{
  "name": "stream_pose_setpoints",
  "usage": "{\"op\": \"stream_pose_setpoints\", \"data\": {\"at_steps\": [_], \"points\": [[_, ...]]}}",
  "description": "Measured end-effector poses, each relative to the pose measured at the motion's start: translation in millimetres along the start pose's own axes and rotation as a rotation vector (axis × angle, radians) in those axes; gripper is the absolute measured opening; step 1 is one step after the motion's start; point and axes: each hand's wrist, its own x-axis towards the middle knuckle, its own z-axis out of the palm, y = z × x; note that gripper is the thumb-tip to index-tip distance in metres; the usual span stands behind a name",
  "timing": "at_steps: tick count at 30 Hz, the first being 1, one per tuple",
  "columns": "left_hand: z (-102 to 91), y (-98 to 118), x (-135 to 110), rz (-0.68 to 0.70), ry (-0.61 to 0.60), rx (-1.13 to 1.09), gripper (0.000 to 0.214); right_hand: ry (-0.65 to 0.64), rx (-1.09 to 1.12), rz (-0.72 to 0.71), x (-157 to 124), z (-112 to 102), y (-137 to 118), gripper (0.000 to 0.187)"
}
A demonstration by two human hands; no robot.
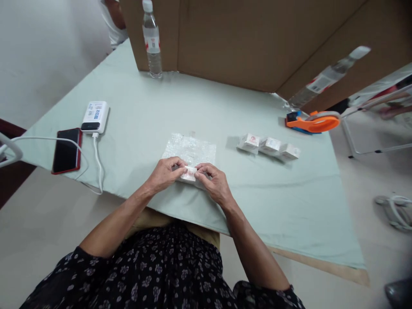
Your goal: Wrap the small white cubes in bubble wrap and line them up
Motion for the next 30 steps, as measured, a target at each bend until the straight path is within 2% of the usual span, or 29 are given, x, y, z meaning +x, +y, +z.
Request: {"op": "stream_pose_setpoints", "data": {"at_steps": [13,16,19,21,22,24,27,30], "points": [[4.0,-2,-8,-0.011,0.04,-0.026,0.011,0.017,0.031,0.009,-5,4,5,0.017],[4.4,-1,-7,-0.022,0.043,0.007,0.011,0.025,-0.057,0.015,-3,-2,11,0.017],[4.6,-1,-7,-0.042,0.053,0.032,0.009,0.189,-0.327,-0.036,-9,-15,8,0.015],[4.7,-1,-7,-0.051,0.049,0.04,0.009,0.322,-0.484,-0.107,-19,-22,-2,0.014],[4.9,-2,-7,-0.051,0.046,0.045,0.009,0.344,-0.53,-0.152,-26,-22,-10,0.014],[5.5,-3,-5,-0.037,0.046,0.055,0.01,0.259,-0.576,-0.263,-37,-17,-25,0.016],[6.4,-4,-3,-0.014,0.047,0.062,0.011,0.014,-0.671,-0.396,-44,2,-36,0.023],[3.7,-3,-4,-0.013,0.021,0.085,0.013,-0.056,-0.786,-0.421,-38,16,-31,0.027]]}}
